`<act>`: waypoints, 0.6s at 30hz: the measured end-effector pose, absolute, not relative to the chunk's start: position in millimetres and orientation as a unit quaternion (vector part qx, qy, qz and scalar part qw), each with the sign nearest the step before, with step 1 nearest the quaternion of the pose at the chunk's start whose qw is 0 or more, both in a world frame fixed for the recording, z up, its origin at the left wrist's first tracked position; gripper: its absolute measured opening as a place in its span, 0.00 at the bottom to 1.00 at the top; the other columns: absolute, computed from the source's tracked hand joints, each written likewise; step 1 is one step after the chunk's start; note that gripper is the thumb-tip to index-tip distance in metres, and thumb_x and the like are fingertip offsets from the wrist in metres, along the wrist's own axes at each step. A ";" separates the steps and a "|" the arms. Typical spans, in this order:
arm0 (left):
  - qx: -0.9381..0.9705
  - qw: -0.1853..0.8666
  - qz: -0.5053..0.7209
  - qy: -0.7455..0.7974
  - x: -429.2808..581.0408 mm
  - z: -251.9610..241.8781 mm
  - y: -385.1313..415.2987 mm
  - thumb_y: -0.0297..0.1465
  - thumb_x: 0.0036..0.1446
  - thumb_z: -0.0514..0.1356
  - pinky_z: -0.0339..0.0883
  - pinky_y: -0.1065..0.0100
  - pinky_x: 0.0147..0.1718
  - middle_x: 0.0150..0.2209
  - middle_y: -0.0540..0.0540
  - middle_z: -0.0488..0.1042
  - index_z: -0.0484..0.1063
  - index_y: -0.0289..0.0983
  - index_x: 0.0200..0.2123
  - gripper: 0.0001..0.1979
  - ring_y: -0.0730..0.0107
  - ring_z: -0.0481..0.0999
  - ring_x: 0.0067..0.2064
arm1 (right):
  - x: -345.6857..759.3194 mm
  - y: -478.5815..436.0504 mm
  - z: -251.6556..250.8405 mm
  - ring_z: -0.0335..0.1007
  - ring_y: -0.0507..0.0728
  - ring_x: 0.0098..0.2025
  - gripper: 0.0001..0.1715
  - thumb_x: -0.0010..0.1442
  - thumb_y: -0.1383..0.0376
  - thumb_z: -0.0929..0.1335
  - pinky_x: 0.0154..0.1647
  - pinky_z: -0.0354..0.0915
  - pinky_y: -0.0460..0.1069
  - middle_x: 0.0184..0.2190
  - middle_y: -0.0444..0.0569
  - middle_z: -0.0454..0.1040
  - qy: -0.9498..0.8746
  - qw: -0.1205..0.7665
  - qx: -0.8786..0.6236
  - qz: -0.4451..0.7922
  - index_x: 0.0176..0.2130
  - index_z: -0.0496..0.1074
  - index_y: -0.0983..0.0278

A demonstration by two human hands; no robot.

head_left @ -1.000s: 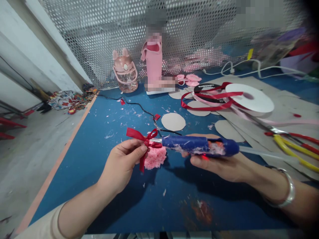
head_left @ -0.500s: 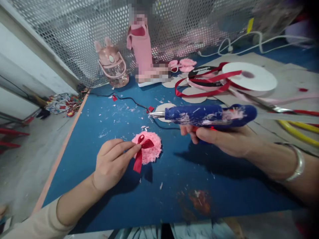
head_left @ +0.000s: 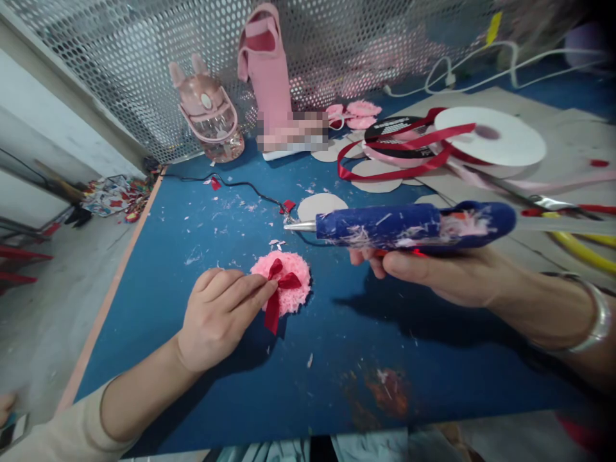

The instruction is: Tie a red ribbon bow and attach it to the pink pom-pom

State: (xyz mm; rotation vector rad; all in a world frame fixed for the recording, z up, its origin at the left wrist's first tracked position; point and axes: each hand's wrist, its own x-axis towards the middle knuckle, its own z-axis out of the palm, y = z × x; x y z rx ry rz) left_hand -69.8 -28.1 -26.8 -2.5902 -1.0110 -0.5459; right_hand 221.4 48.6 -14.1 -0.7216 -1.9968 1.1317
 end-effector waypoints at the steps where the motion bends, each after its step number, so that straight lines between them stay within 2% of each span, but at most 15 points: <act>1: -0.902 0.156 -0.185 -0.357 -68.7 -26.2 -29.0 0.21 0.60 0.59 0.61 0.62 0.36 0.39 0.43 0.81 0.74 0.32 0.45 0.11 0.63 0.71 0.38 | 221.2 48.4 -14.4 0.70 0.51 0.25 0.16 0.61 0.51 0.67 0.24 0.68 0.45 0.26 0.42 0.74 -0.776 0.363 -0.278 0.435 0.31 0.72 0.59; 8: -0.884 0.168 -0.155 -0.407 -58.9 -20.9 -39.7 0.21 0.61 0.58 0.60 0.61 0.36 0.39 0.43 0.80 0.74 0.33 0.46 0.11 0.62 0.71 0.38 | 220.8 48.2 -12.3 0.70 0.49 0.24 0.08 0.61 0.57 0.68 0.23 0.68 0.43 0.30 0.39 0.78 -0.780 0.372 -0.269 0.425 0.33 0.74 0.57; 15: -0.880 0.124 -0.092 -0.449 -52.6 -11.5 -48.4 0.23 0.60 0.55 0.61 0.56 0.40 0.43 0.43 0.79 0.74 0.35 0.47 0.14 0.57 0.74 0.40 | 220.2 50.5 -9.7 0.71 0.51 0.25 0.07 0.61 0.60 0.68 0.24 0.69 0.45 0.26 0.39 0.75 -0.799 0.353 -0.268 0.407 0.31 0.72 0.57; 18: -0.841 0.120 -0.157 -0.503 -56.2 9.6 -47.9 0.22 0.57 0.53 0.62 0.52 0.46 0.47 0.41 0.77 0.72 0.38 0.50 0.18 0.55 0.74 0.45 | 220.3 50.8 -11.0 0.71 0.53 0.27 0.05 0.60 0.61 0.68 0.27 0.70 0.47 0.26 0.40 0.74 -0.806 0.355 -0.280 0.382 0.31 0.70 0.57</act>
